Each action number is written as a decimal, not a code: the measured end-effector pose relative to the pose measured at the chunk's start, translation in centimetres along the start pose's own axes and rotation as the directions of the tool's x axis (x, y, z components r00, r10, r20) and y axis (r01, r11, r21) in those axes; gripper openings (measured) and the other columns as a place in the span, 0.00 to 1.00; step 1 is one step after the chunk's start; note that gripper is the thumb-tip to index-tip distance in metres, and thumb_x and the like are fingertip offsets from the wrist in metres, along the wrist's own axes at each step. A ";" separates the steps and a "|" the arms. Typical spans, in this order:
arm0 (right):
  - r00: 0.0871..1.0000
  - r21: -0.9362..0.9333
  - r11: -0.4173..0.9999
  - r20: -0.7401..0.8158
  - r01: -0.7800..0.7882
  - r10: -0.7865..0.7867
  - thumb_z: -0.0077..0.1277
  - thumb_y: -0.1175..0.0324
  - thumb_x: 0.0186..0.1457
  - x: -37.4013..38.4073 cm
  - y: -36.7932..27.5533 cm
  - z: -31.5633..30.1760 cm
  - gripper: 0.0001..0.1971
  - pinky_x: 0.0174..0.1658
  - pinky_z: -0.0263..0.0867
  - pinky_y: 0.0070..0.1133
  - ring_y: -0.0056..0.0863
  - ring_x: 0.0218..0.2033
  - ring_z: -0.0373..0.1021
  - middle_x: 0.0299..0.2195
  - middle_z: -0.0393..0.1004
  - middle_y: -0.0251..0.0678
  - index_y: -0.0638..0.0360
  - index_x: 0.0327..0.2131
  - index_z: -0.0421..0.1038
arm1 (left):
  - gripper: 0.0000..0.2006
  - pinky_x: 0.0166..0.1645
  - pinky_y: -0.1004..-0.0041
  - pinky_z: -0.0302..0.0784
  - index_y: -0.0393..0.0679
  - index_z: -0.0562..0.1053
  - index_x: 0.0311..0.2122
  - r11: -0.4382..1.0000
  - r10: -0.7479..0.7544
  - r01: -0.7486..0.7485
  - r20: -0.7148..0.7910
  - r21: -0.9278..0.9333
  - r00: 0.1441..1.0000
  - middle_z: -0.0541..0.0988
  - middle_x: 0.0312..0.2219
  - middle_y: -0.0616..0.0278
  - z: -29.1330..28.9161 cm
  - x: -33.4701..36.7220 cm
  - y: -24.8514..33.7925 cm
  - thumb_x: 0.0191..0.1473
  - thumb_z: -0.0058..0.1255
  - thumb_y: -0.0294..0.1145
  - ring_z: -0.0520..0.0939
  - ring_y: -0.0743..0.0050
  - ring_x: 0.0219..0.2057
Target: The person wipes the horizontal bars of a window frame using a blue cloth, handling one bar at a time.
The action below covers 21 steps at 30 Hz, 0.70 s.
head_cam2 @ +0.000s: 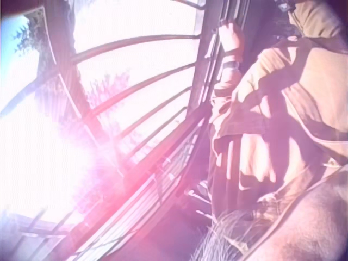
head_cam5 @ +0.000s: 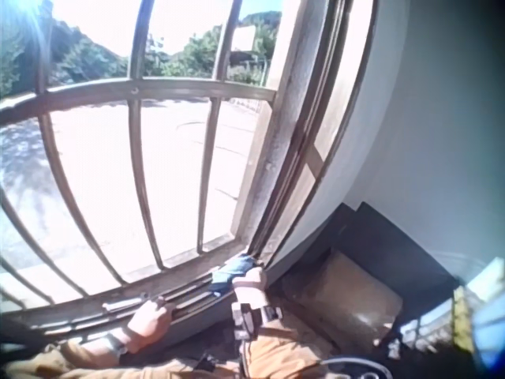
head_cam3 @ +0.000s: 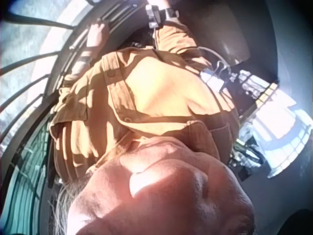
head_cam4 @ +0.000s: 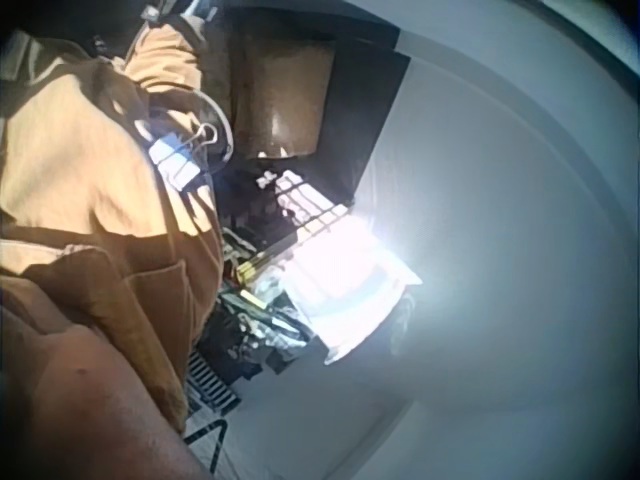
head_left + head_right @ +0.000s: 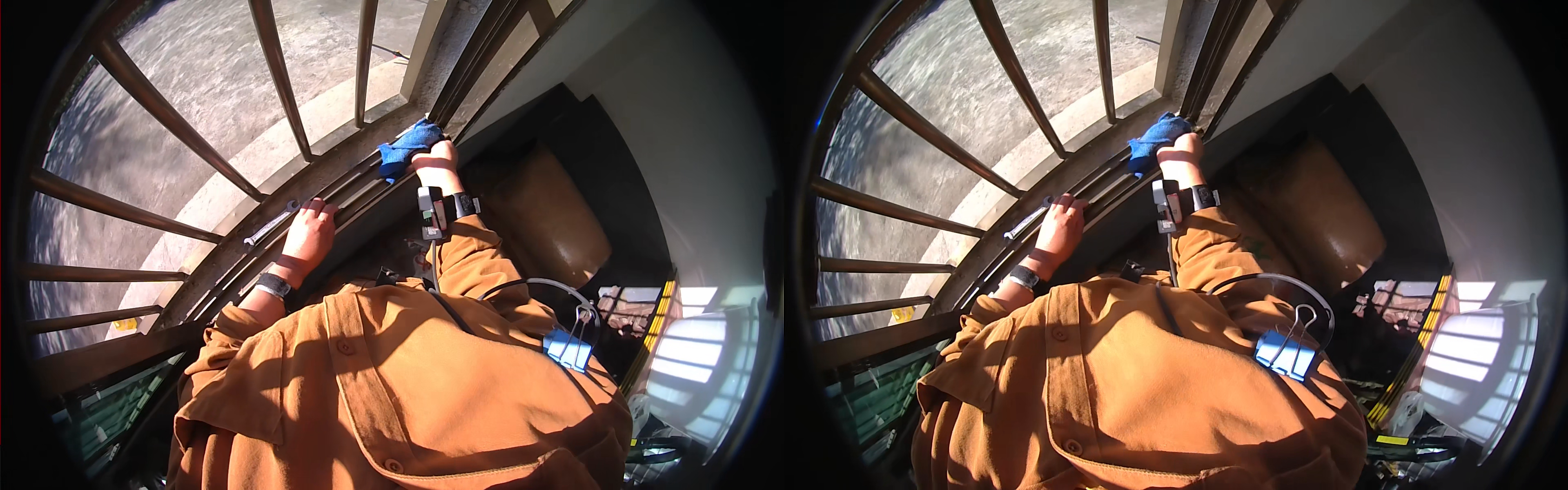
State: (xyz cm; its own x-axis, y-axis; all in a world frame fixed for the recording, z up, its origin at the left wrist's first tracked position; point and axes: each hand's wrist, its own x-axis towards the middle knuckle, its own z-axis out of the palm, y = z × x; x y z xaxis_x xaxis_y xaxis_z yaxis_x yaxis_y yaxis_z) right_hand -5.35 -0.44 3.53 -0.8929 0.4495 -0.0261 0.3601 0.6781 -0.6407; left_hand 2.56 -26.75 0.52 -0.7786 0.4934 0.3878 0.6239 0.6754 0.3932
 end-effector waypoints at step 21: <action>0.793 0.798 0.150 0.521 -0.583 0.315 0.38 0.61 0.57 -11.3 20.2 -2.9 0.13 0.20 0.64 0.24 0.27 0.17 0.66 0.17 0.67 0.34 0.58 0.27 0.67 | 0.09 0.40 0.66 0.69 0.38 0.70 0.35 1.000 0.027 -0.027 0.017 0.001 1.000 0.69 0.30 0.52 0.1 0.6 0.2 0.45 0.46 0.23 0.71 0.56 0.34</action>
State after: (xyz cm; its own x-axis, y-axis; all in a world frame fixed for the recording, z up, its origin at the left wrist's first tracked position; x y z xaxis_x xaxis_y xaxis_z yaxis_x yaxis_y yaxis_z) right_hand 12.80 9.80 -6.91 -0.7360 0.2670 -0.6221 0.3591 -0.6250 -0.6931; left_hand 2.19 -26.27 0.80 -0.7628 0.5202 0.3841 0.6442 0.6626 0.3819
